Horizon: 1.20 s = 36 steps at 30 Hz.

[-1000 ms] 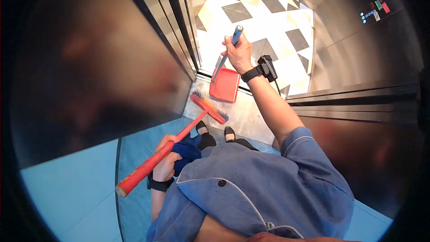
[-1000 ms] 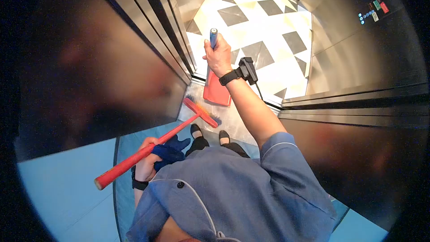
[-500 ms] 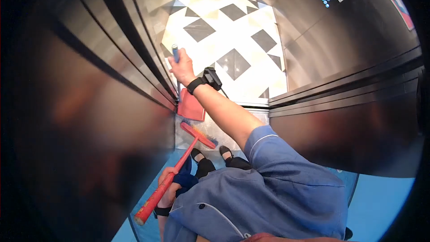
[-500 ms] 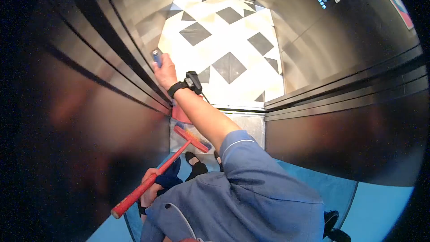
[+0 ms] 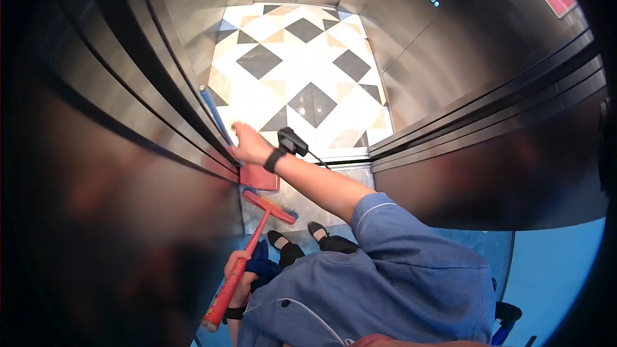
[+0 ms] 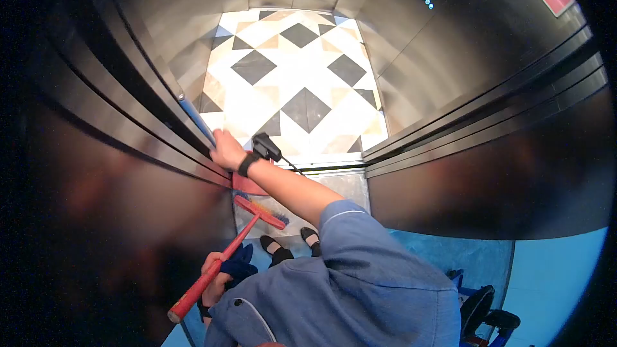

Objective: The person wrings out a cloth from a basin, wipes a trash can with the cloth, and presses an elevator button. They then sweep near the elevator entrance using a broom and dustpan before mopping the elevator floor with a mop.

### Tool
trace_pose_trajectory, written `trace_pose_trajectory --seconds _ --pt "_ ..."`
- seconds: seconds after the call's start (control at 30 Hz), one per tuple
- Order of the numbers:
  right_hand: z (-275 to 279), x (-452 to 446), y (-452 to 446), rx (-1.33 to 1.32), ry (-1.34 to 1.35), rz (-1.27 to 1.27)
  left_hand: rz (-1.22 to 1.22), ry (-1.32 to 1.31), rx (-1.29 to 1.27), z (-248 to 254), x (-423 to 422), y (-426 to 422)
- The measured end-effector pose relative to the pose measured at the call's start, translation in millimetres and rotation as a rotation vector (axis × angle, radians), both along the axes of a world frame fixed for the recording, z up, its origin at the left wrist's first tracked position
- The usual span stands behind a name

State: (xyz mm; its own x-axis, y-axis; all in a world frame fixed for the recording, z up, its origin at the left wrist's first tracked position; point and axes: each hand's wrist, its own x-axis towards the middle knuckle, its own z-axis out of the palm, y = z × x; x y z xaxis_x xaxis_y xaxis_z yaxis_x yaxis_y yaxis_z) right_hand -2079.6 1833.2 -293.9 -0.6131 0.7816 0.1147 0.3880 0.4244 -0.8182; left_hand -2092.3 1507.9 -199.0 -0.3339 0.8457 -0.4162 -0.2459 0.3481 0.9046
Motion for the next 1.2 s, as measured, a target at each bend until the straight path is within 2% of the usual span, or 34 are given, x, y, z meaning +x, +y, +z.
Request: trace_pose_trajectory --seconds 0.1,0.13,0.17,0.2,0.23,0.3,0.33,0.43,0.47,0.5,0.57,0.6,0.63,0.7,0.83,1.03,1.07,1.1,1.13,1.17,1.2 --pt "-13 42 -44 0.016 -0.052 0.275 -0.012 -0.054 -0.019 6 4 10" --pt "3 61 -62 -0.084 -0.089 0.377 -0.02 -0.051 -0.019 6 3 14" --pt "-14 64 -87 -0.063 -0.078 0.469 -0.079 0.051 0.014 -8 -12 10" --pt "0 83 -102 -0.157 -0.182 0.528 -0.135 0.16 0.055 -14 -11 17" --pt "3 100 -120 -0.117 -0.081 0.513 -0.147 0.069 0.058 -18 -9 23" --pt "15 124 -136 -0.294 -0.201 0.52 -0.16 -0.045 0.025 -26 -1 33" --pt "24 137 -141 -0.284 -0.196 0.49 -0.185 -0.138 0.089 -19 9 42" --pt "76 165 -143 -0.2 -0.057 0.398 -0.309 -0.088 0.194 -8 25 61" --pt "78 170 -137 -0.116 0.024 0.432 -0.433 0.066 0.296 -16 23 70" --pt "90 176 -132 -0.106 0.04 0.448 -0.42 0.088 0.297 -21 34 76" --pt "124 176 -124 -0.017 0.14 0.568 -0.285 -0.059 0.243 -39 48 91" --pt "132 181 -123 -0.043 0.185 0.601 -0.345 -0.038 0.275 -89 45 82" --pt "138 183 -125 -0.026 0.204 0.605 -0.551 0.384 0.366 -90 37 83" --pt "152 200 -121 -0.052 0.231 0.665 -0.585 0.408 0.384 -83 50 105" --pt "166 242 -107 -0.292 0.167 0.614 -0.665 0.363 0.399 -61 110 147" --pt "157 320 -94 -0.209 0.371 0.388 -0.713 0.285 0.346 -34 177 171" --pt "147 334 -95 -0.213 0.353 0.313 -0.724 0.265 0.317 -36 178 164" --pt "143 354 -96 -0.238 0.343 0.236 -0.694 0.046 0.031 -59 176 160" --pt "155 374 -95 -0.389 0.268 0.201 -0.686 -0.01 0.034 -40 181 158" --pt "145 391 -96 -0.455 0.317 0.124 -0.736 0.082 0.01 -38 176 158" --pt "114 406 -99 -0.296 0.445 0.01 -0.767 0.124 -0.007 -33 174 159"
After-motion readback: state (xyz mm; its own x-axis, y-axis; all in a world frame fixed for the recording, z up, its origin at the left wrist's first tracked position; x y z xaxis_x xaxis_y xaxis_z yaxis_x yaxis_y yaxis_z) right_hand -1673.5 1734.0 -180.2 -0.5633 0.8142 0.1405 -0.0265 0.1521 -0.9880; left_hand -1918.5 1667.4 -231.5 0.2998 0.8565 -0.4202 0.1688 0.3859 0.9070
